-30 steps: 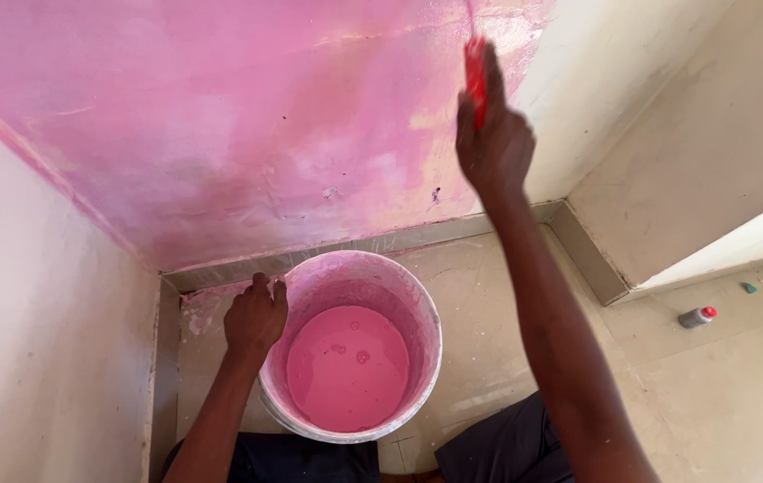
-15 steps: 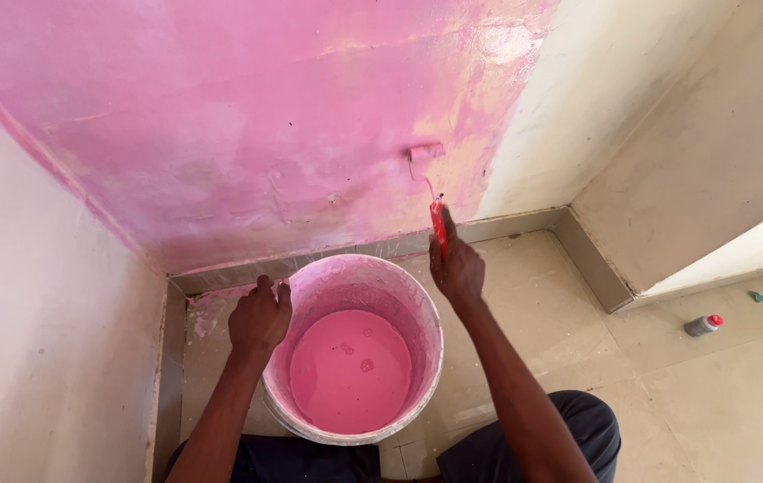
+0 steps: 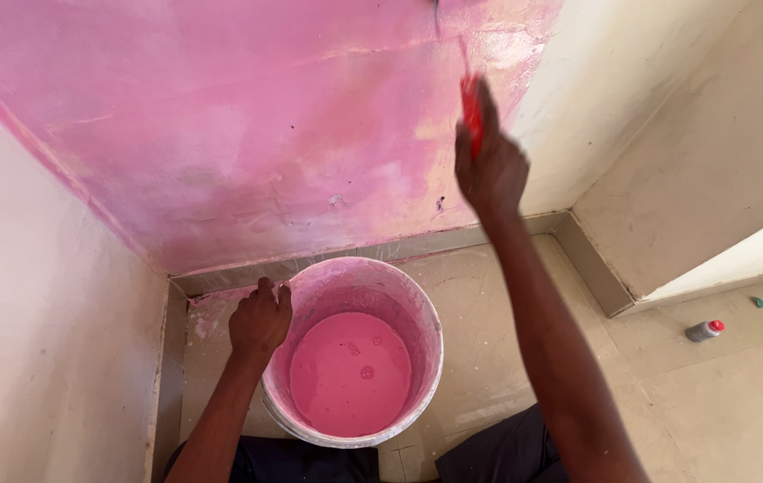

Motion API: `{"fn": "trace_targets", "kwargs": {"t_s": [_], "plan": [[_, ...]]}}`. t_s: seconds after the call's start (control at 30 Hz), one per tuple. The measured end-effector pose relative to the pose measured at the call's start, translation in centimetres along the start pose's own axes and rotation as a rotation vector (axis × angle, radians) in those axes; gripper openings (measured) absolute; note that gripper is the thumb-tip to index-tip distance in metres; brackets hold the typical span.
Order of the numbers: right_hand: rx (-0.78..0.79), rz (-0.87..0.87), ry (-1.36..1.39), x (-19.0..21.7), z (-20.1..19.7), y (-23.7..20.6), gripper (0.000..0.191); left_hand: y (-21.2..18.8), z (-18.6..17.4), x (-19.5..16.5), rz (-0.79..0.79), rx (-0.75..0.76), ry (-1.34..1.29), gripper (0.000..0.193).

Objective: The person sits on the floor in front of a wall and paints it pink using a small paint roller, repeatedly dipping the roller into a bucket of pink paint and rolling it onto the unpainted patches of the wall.

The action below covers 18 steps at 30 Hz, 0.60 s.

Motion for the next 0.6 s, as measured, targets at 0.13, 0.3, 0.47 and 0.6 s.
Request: {"fn": "trace_targets", "kwargs": {"t_s": [0.13,0.3,0.47,0.6], "plan": [[-0.036,-0.052,-0.006,0.1,-1.5,2.9,0.054,0.0,0.0,0.0,0.011,-0.004,-0.004,0.052],[0.151,0.024,-0.112,0.3,0.8,-4.0,0.06,-0.2,0.0,0.1,-0.004,0.007,-0.004,0.052],[0.467,0.073,-0.21,0.5,5.8,-14.5,0.064,-0.3,-0.1,0.1,-0.012,0.017,-0.006,0.052],[0.343,0.034,-0.095,1.0,5.6,-18.0,0.062,-0.4,-0.1,-0.2,-0.016,0.014,0.013,0.052]]}}
Point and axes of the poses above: each hand's wrist, its own y-axis towards the middle knuckle, its own z-axis out of the palm, x = y × z, the point moved 9 cm from there along y, towards the middle knuckle, and after that the axes turned 13 degrees about -y, right-handed, at the moved point
